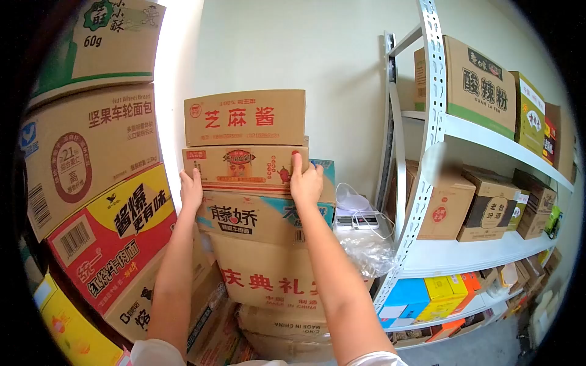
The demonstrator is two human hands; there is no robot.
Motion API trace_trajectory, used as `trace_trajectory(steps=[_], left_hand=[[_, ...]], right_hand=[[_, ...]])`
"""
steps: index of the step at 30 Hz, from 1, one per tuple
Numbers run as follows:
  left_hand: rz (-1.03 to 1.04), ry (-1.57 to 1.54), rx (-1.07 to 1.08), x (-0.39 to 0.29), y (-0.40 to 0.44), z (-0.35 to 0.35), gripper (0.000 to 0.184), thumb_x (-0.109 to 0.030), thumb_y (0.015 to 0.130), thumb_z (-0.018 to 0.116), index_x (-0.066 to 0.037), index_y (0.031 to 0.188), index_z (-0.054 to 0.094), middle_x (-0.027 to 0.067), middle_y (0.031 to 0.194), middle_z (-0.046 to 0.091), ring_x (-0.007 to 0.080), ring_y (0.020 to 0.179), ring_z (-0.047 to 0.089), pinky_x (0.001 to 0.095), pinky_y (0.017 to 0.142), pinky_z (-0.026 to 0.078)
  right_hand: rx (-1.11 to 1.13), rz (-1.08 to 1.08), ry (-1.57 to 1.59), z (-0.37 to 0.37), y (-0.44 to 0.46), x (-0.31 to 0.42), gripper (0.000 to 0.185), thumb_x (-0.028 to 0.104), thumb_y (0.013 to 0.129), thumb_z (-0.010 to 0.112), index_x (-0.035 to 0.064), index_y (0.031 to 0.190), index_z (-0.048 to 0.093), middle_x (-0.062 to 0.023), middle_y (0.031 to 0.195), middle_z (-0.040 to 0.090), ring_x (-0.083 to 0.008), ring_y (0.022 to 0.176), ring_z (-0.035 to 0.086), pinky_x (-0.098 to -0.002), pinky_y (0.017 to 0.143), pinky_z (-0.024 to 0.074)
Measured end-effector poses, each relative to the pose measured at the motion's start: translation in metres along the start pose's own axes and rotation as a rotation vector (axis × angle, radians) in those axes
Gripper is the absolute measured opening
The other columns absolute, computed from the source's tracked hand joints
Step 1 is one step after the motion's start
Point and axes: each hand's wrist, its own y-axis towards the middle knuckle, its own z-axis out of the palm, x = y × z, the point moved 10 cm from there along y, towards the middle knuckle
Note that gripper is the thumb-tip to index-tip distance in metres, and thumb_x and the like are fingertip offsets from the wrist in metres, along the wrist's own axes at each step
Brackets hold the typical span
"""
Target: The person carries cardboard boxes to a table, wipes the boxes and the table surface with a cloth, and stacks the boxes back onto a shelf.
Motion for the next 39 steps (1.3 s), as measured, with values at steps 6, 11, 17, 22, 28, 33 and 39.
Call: trace_trajectory(steps=[6, 11, 17, 22, 28, 33, 39], left_hand=[[0.050, -0.225, -0.051, -0.031, -0.023, -0.036, 0.043, -0.039, 0.099, 0.037, 0.002, 0.109, 0.036, 0.0278, 0.103, 0.055, 0.0378, 0.100, 0.056, 0.0434, 0.086, 0.042], [0.199, -0.306, -0.057, -0.060, -0.040, -0.073, 0.044, -0.041, 0.102, 0.029, 0.001, 0.093, 0.041, 0.0133, 0.083, 0.052, 0.0250, 0.080, 0.051, 0.0374, 0.078, 0.041], [-0.096, -1.328, 0.121, -0.064, -0.057, -0.088, 0.063, -0.063, 0.096, 0.018, -0.012, 0.069, 0.043, 0.0003, 0.066, 0.047, 0.0118, 0.067, 0.045, 0.0268, 0.066, 0.039], [-0.532, -1.329, 0.253, -0.077, -0.105, -0.084, 0.056, -0.054, 0.097, 0.033, -0.007, 0.121, 0.051, 0.0114, 0.115, 0.058, 0.0234, 0.104, 0.058, 0.0370, 0.087, 0.049], [-0.440, -1.381, 0.332, -0.092, -0.162, -0.127, 0.051, -0.045, 0.098, 0.035, -0.007, 0.131, 0.045, 0.0108, 0.125, 0.054, 0.0251, 0.108, 0.057, 0.0407, 0.084, 0.052], [-0.479, -1.321, 0.253, -0.138, -0.234, -0.173, 0.051, -0.045, 0.100, 0.033, -0.007, 0.132, 0.044, 0.0107, 0.123, 0.056, 0.0243, 0.108, 0.057, 0.0390, 0.085, 0.052], [-0.472, -1.357, 0.385, -0.175, -0.318, -0.197, 0.055, -0.048, 0.099, 0.030, -0.009, 0.137, 0.040, 0.0092, 0.132, 0.050, 0.0235, 0.117, 0.053, 0.0371, 0.093, 0.048]], right_hand=[[-0.055, 0.097, 0.047, -0.017, 0.010, -0.016, 0.079, 0.064, 0.092, 0.026, -0.0023, 0.091, 0.069, -0.0316, 0.104, 0.060, -0.0452, 0.100, 0.056, -0.0489, 0.091, 0.0427], [-0.008, 0.229, 0.033, -0.055, 0.004, -0.025, 0.087, 0.068, 0.090, 0.018, -0.0019, 0.099, 0.068, -0.0308, 0.106, 0.061, -0.0450, 0.108, 0.055, -0.0478, 0.093, 0.0402], [-0.112, 0.261, 0.314, -0.091, -0.002, -0.049, 0.093, 0.072, 0.089, 0.016, -0.0059, 0.102, 0.066, -0.0263, 0.101, 0.065, -0.0394, 0.102, 0.060, -0.0454, 0.089, 0.0433], [0.163, 0.504, 0.830, -0.097, -0.033, -0.042, 0.079, 0.069, 0.091, 0.027, -0.0005, 0.101, 0.063, -0.0128, 0.093, 0.064, -0.0225, 0.087, 0.061, -0.0371, 0.077, 0.0494], [0.198, 0.348, 0.808, -0.163, -0.076, -0.008, 0.053, 0.046, 0.094, 0.048, -0.0005, 0.116, 0.059, -0.0135, 0.112, 0.061, -0.0216, 0.098, 0.058, -0.0351, 0.085, 0.0459], [0.225, 0.388, 0.883, -0.226, -0.127, -0.006, 0.045, 0.041, 0.092, 0.050, 0.0032, 0.113, 0.061, -0.0114, 0.108, 0.064, -0.0206, 0.096, 0.060, -0.0354, 0.081, 0.0484], [0.097, 0.472, 0.861, -0.326, -0.198, -0.028, 0.039, 0.034, 0.092, 0.051, 0.0037, 0.114, 0.061, -0.0120, 0.107, 0.065, -0.0191, 0.093, 0.063, -0.0338, 0.078, 0.0504]])
